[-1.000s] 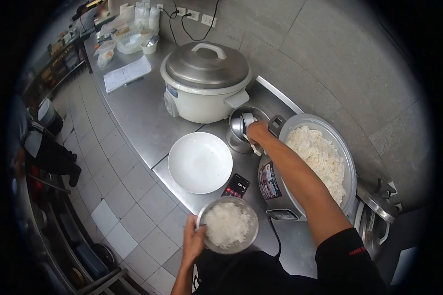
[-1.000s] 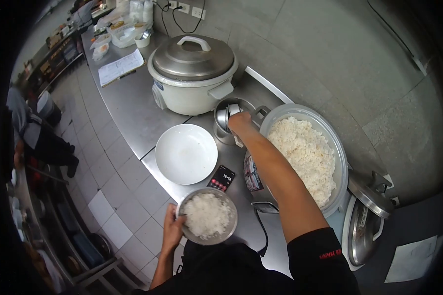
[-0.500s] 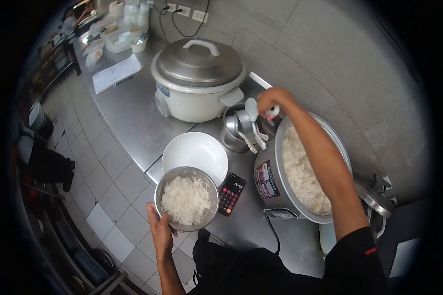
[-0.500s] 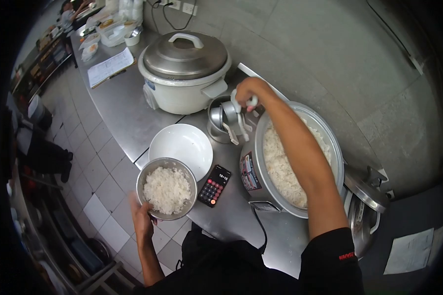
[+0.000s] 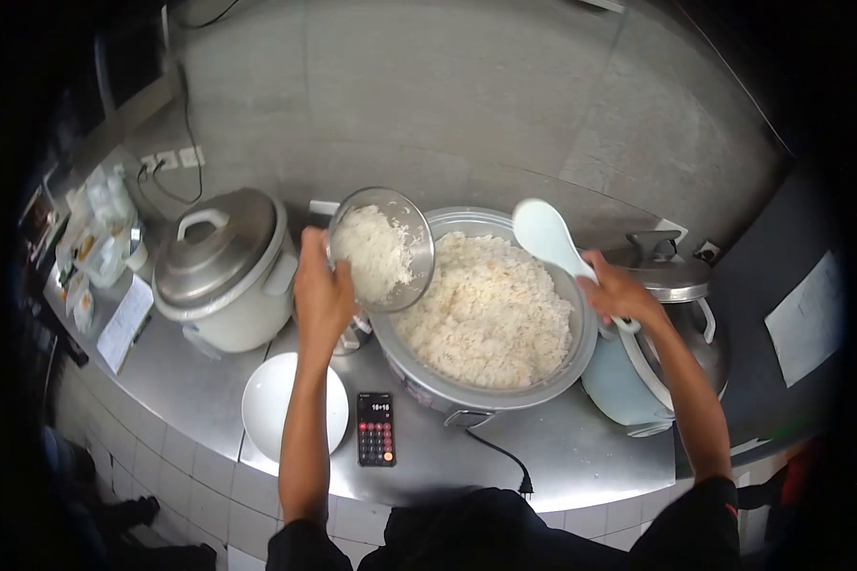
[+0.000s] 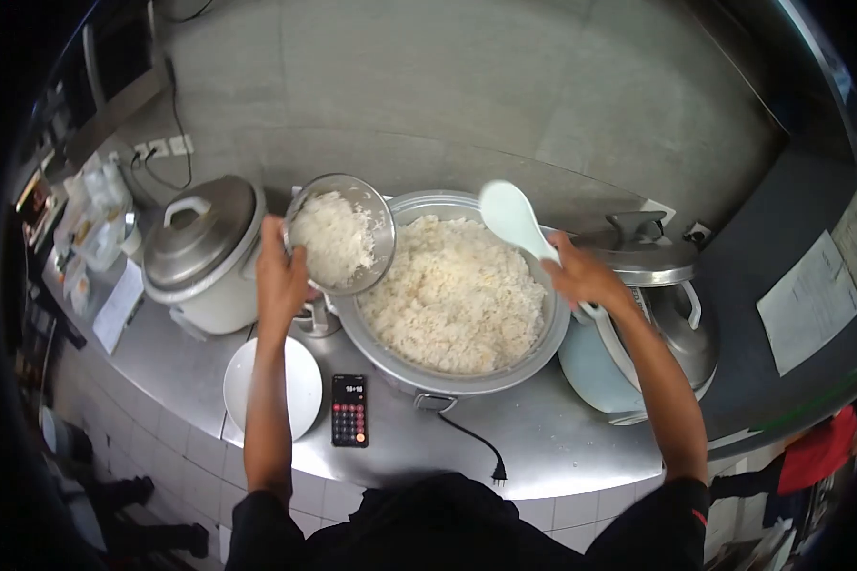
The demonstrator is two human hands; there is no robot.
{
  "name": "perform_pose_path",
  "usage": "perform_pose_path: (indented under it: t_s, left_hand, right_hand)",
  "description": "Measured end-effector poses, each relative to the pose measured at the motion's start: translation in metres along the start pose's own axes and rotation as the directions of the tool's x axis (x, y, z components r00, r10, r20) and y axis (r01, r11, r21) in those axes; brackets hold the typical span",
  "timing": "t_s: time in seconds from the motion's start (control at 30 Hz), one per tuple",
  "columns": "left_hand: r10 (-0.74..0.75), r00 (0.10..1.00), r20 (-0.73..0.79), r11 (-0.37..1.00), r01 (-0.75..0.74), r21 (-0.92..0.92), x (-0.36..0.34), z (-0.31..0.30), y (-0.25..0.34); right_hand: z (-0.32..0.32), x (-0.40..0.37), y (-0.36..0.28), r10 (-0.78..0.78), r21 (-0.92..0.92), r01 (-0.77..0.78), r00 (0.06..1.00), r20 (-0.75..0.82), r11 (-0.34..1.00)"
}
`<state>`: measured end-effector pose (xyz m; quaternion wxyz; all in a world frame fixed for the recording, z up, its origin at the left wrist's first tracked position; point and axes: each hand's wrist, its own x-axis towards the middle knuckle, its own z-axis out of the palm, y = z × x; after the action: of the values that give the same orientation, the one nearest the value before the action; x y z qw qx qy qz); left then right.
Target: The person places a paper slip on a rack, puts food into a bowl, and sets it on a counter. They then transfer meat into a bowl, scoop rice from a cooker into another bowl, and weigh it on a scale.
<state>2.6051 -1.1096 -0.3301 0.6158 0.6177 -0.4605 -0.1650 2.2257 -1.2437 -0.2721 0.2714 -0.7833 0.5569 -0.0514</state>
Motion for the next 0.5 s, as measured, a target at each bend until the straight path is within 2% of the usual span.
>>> perform_pose_path:
  t_s: [0.03, 0.07, 0.1, 0.13, 0.17, 0.2, 0.23, 0.27, 0.33, 0.37, 0.5]
  left_hand:
    - [0.195, 0.981, -0.022, 0.946, -0.182, 0.269, 0.022, 0.023, -0.017]
    - [0.385, 0.923, 0.009, 0.791, -0.334, 0.512, 0.035, 0.04, -0.027]
    - [0.396, 0.918, 0.029, 0.785, -0.354, 0.508, 0.04, 0.056, -0.024]
    - [0.294, 0.952, 0.083, 0.788, -0.291, 0.543, 0.044, 0.075, -0.021]
    - [0.179, 0.975, 0.135, 0.781, -0.224, 0.583, 0.042, 0.092, -0.02]
    - [0.175, 0.972, 0.158, 0.776, -0.235, 0.585, 0.039, 0.105, -0.022]
    - [0.211, 0.958, 0.194, 0.767, -0.285, 0.575, 0.038, 0.117, -0.023]
    - [0.247, 0.943, 0.222, 0.756, -0.331, 0.564, 0.039, 0.127, -0.025]
    - [0.255, 0.933, 0.255, 0.757, -0.356, 0.547, 0.038, 0.142, -0.027]
    - [0.242, 0.931, 0.274, 0.782, -0.354, 0.514, 0.038, 0.149, -0.027]
    - [0.194, 0.926, 0.323, 0.797, -0.341, 0.499, 0.031, 0.178, -0.025]
  right_hand:
    - [0.004, -0.009, 0.019, 0.006, 0.018, -0.006, 1.0, -0.012, 1.0]
    - [0.012, -0.016, 0.039, 0.082, 0.14, -0.085, 0.996, 0.027, 0.987]
    - [0.016, -0.018, 0.054, 0.15, 0.256, -0.164, 0.986, 0.073, 0.953]
    - [0.021, -0.017, 0.065, 0.16, 0.272, -0.171, 0.985, 0.064, 0.947]
    - [0.029, -0.016, 0.073, 0.152, 0.281, -0.185, 0.979, 0.135, 0.942]
    - [0.04, -0.015, 0.079, 0.143, 0.291, -0.202, 0.967, 0.212, 0.935]
    - [0.047, -0.009, 0.083, 0.11, 0.392, -0.21, 0.959, 0.262, 0.896]
    - [0.046, -0.003, 0.08, 0.114, 0.404, -0.217, 0.958, 0.264, 0.889]
    - [0.048, 0.006, 0.071, 0.114, 0.577, -0.351, 0.907, 0.406, 0.737]
    - [0.052, 0.008, 0.064, 0.097, 0.619, -0.363, 0.902, 0.42, 0.697]
    - [0.065, 0.021, 0.03, 0.025, 0.619, -0.304, 0.909, 0.416, 0.724]
